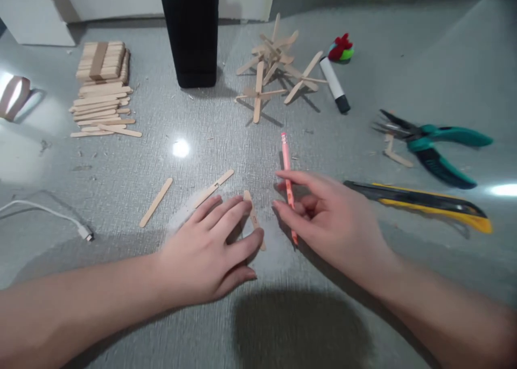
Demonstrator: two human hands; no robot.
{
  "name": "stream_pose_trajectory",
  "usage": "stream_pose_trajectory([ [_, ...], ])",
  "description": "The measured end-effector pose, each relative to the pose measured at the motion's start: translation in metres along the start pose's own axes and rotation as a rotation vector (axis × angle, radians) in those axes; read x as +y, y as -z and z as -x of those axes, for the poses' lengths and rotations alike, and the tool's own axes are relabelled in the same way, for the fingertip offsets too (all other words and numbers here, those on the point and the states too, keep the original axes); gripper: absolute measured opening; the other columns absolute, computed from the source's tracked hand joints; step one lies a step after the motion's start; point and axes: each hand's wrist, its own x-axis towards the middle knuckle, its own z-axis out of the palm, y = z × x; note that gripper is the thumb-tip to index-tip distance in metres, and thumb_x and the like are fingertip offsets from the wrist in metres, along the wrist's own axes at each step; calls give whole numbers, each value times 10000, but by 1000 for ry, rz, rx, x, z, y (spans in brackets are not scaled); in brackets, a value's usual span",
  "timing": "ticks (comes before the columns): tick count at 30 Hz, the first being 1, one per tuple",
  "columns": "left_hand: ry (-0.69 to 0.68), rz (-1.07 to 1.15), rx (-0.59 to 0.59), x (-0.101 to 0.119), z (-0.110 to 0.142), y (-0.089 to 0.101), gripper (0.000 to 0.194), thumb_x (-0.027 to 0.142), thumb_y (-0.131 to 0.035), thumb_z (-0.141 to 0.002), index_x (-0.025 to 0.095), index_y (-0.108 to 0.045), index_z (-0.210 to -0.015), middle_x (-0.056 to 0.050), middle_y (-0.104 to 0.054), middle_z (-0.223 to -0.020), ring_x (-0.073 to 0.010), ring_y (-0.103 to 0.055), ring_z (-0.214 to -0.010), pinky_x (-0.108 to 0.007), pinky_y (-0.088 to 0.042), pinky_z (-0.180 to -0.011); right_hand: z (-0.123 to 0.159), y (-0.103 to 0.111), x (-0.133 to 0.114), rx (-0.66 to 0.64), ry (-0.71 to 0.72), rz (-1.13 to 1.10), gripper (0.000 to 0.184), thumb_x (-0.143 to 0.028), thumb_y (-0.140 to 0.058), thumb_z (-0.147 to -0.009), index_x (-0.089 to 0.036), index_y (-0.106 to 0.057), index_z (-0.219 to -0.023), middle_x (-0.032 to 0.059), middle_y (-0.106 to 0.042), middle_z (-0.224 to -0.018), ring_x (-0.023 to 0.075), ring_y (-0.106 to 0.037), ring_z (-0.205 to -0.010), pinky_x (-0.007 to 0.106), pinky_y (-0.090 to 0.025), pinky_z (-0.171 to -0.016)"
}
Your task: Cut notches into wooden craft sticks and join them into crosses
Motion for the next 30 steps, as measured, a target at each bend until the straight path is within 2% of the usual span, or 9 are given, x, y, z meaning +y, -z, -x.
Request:
stream_pose_trajectory([
  [2, -1, 7, -9, 0, 1, 1, 498, 520, -514, -1019, 157, -583, -1354, -271, -492, -1489, -434, -494, -1410, -657, -421, -1133, -1, 1, -1, 4, 75, 92, 283, -276, -637, -928, -209, -684, -1198, 61, -715, -1049, 107, -631, -554, 296, -562, -572],
  [7, -2, -12, -15, 1, 1, 2, 462, 485, -508, -1032, 160, -578, -1354, -273, -476, -1503, -421, -471, -1430, -652, -404, -1144, -4, 2, 2, 39, 218, 277, 308, -227, -594, -941, -176, -678, -1234, 125, -695, -1196, 123, -644, -605, 350, -607, -675],
  [10, -3, -19, -9, 0, 1, 1, 453, 486, -502, -1035, 168, -583, -1347, -271, -472, -1506, -413, -466, -1434, -647, -394, -1149, -3, -2, -1, 17, 288, 360, 305, -188, -527, -967, -176, -667, -1238, 157, -664, -1272, 212, -730, -874, 405, -620, -815],
  [13, -7, -31, -13, 0, 2, -1, 465, 495, -505, -1033, 170, -582, -1356, -271, -456, -1518, -409, -446, -1453, -633, -380, -1166, -1, 0, -8, 16, 344, 429, 309, -177, -483, -983, -180, -655, -1240, 171, -649, -1294, 282, -708, -1104, 458, -603, -920],
  [17, 4, -43, -22, -1, 4, -5, 494, 524, -523, -1024, 182, -582, -1376, -247, -454, -1526, -389, -425, -1473, -615, -351, -1195, 2, 34, 8, 70, 310, 610, 364, -165, -461, -953, -213, -675, -1244, 132, -696, -1199, 293, -725, -1016, 453, -593, -839],
  [19, 0, -41, -16, -2, 4, -6, 499, 522, -530, -1021, 179, -585, -1381, -240, -468, -1516, -387, -427, -1471, -620, -344, -1197, 5, 61, 31, 150, 274, 719, 337, -232, -461, -956, -208, -713, -1179, 132, -719, -1077, 305, -726, -953, 449, -568, -782],
  [22, -12, -40, -1, -3, 4, -6, 525, 534, -539, -1013, 177, -584, -1396, -249, -480, -1501, -405, -445, -1453, -643, -344, -1182, 14, 93, 68, 137, 243, 740, 240, -344, -598, -904, -222, -755, -1039, 139, -738, -967, 286, -705, -786, 433, -544, -670],
  [26, -47, -57, 0, -8, 4, -4, 573, 588, -539, -997, 189, -587, -1405, -245, -496, -1476, -413, -447, -1446, -648, -341, -1177, 25, 103, 90, 191, 219, 704, 226, -401, -567, -910, -239, -722, -886, 121, -709, -826, 300, -665, -722, 489, -537, -674],
  [30, -93, -79, -23, -13, 3, -1, 619, 621, -521, -993, 188, -573, -1432, -239, -509, -1445, -414, -448, -1441, -620, -333, -1188, 34, 101, 77, 283, 167, 608, 150, -397, -623, -912, -255, -652, -875, 73, -667, -773, 270, -662, -706, 396, -489, -610],
])
